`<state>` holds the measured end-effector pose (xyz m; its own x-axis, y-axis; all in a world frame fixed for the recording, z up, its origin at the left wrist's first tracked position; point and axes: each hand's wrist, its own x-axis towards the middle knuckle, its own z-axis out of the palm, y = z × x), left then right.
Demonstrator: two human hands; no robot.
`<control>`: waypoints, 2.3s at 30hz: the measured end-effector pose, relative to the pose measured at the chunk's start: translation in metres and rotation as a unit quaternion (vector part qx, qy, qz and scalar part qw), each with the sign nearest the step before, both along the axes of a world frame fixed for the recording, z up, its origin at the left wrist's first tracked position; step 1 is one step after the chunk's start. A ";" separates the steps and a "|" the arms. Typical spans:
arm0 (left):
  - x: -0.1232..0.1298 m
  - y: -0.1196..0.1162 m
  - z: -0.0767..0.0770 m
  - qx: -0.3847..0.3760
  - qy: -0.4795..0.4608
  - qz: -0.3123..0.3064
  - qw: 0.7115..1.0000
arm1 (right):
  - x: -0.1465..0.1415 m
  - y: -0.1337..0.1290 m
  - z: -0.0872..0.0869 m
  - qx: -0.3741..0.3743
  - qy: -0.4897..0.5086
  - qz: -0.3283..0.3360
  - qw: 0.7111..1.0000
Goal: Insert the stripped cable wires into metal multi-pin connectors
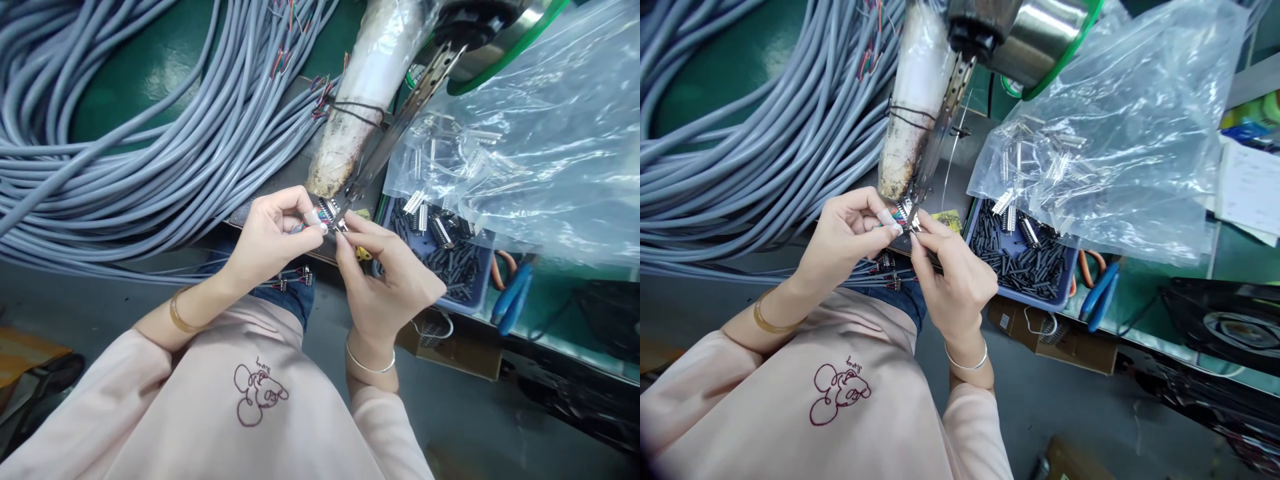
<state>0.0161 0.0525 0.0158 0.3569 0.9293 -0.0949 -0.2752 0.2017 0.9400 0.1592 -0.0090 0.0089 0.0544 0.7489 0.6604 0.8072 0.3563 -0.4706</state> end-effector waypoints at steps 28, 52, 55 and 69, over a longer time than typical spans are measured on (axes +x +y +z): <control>-0.005 -0.001 -0.002 -0.146 -0.021 -0.028 0.989 | 0.005 -0.020 -0.013 0.016 0.023 -0.048 0.998; -0.004 0.003 0.004 -0.164 0.016 -0.028 0.986 | 0.003 0.000 -0.008 0.034 -0.051 -0.007 0.998; -0.003 0.002 0.004 -0.165 0.015 -0.029 0.986 | 0.003 -0.001 -0.009 0.027 -0.058 -0.016 0.998; -0.005 0.006 0.007 -0.149 -0.001 -0.031 0.988 | 0.000 0.002 -0.002 0.035 -0.051 -0.009 0.998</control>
<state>0.0114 0.0584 0.0224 0.4118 0.8369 -0.3605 -0.2552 0.4857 0.8360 0.1594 -0.0073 0.0070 -0.0030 0.7002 0.7140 0.8559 0.3710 -0.3602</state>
